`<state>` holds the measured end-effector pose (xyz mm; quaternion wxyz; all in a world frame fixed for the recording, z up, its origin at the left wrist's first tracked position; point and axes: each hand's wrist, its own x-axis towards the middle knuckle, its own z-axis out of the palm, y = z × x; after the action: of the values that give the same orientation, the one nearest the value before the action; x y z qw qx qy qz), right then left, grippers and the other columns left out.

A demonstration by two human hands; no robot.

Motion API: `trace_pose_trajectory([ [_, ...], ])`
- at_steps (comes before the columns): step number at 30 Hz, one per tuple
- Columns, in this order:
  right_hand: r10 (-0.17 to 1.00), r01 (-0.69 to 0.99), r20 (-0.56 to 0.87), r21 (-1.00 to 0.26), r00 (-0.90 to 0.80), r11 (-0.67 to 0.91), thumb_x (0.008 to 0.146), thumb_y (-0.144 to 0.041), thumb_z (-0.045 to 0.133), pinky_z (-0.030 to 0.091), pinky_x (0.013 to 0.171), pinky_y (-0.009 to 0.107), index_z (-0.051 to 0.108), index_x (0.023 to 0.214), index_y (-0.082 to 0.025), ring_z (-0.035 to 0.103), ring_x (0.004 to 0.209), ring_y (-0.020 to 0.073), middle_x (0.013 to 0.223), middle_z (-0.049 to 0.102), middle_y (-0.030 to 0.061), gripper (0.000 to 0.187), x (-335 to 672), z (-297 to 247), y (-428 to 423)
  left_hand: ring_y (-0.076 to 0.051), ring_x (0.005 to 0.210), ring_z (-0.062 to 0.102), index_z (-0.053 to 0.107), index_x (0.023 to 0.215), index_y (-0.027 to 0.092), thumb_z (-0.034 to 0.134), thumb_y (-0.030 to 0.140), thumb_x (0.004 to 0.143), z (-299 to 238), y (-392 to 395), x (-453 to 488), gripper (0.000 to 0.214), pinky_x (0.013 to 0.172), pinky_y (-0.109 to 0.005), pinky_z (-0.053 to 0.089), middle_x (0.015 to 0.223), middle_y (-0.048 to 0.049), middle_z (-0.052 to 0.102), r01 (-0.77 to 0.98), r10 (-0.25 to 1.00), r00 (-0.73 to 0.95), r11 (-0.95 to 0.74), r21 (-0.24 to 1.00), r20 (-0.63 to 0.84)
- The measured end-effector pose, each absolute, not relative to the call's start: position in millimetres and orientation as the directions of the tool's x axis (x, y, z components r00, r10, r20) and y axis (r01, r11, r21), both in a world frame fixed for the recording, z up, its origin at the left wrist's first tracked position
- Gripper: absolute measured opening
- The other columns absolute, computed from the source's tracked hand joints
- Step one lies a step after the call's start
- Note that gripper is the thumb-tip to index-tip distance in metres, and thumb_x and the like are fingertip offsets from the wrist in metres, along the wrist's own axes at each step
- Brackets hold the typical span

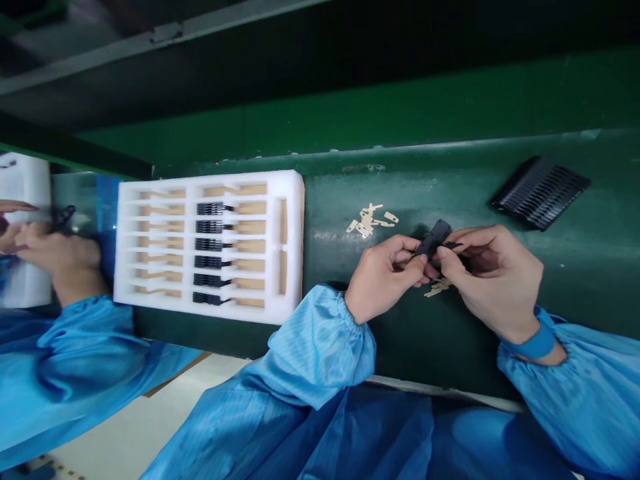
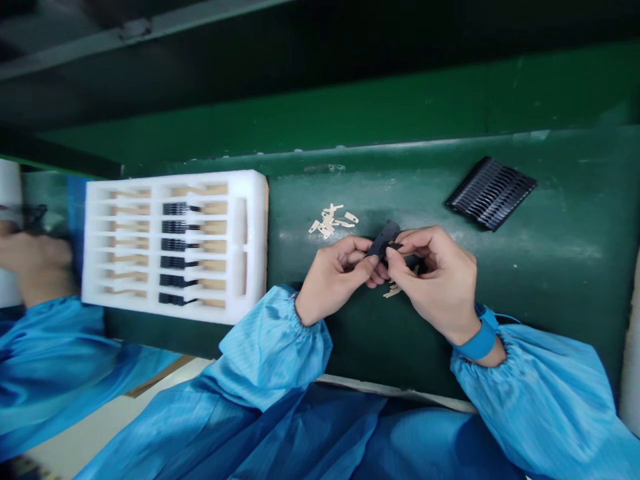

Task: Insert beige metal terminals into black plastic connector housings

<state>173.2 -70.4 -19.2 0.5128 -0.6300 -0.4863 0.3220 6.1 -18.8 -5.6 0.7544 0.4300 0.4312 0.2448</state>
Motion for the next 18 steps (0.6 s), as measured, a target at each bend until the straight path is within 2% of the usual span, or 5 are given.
trace_pose_trajectory([
  [18,0.942,0.306,0.097,-0.952,0.32,-0.006,0.086,-0.026,0.081,0.059,0.061,0.032,0.063,0.092,-0.027,0.072,0.075,0.0188,0.095,0.074,0.0012,0.019,172.7,-17.8,-70.1,-0.01,0.069,0.071,0.063,0.1,0.014,0.07,0.025,0.092,-4.3,-18.6,6.4,0.016,0.068,-0.02,0.058,0.078,-0.003,0.075,-0.004,0.741,0.509,0.51,0.86,-0.437],
])
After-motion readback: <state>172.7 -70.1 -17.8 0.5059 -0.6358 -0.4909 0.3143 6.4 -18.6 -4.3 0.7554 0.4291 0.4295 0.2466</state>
